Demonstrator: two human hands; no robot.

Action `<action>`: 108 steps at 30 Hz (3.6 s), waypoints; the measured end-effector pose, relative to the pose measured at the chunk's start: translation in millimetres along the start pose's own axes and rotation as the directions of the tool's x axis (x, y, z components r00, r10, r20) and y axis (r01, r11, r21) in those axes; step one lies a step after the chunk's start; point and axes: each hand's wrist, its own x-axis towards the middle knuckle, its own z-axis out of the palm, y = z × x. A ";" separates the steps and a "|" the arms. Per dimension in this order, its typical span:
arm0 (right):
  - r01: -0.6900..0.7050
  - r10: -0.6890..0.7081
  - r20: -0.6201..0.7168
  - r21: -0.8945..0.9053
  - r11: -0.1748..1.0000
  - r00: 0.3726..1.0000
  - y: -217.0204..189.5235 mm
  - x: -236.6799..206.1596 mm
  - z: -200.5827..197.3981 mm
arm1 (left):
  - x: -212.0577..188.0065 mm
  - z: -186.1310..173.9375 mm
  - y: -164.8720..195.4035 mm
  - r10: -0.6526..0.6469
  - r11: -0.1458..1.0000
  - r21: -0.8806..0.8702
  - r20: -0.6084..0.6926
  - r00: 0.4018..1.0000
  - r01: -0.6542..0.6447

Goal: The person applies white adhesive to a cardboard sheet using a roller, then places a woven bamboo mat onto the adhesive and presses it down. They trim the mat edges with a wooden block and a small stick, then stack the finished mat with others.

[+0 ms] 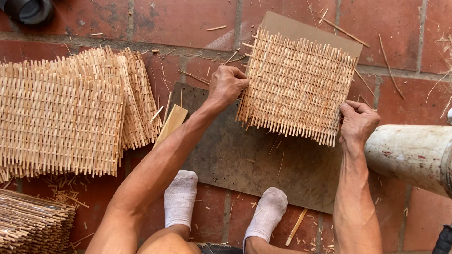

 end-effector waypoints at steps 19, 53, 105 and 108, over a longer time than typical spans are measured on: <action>0.050 -0.025 -0.163 0.150 0.987 0.986 45.6 -98.9 -20.7 | -90.7 1.7 -30.9 0.011 0.995 -0.100 0.030 0.999 -0.008; 0.106 -0.137 -0.221 -0.144 0.984 0.966 56.1 -120.4 -4.5 | -95.0 19.2 -74.4 0.212 0.975 -0.039 -0.119 0.970 -0.218; 0.023 -0.001 -0.061 0.375 0.927 0.998 80.6 -97.9 -23.9 | -93.5 4.2 -60.1 0.195 0.967 -0.157 -0.053 0.979 -0.201; 0.105 -0.078 -0.075 0.480 0.871 0.994 64.9 -96.8 -37.7 | -112.1 -8.1 -32.5 0.329 0.928 -0.164 -0.062 0.942 -0.335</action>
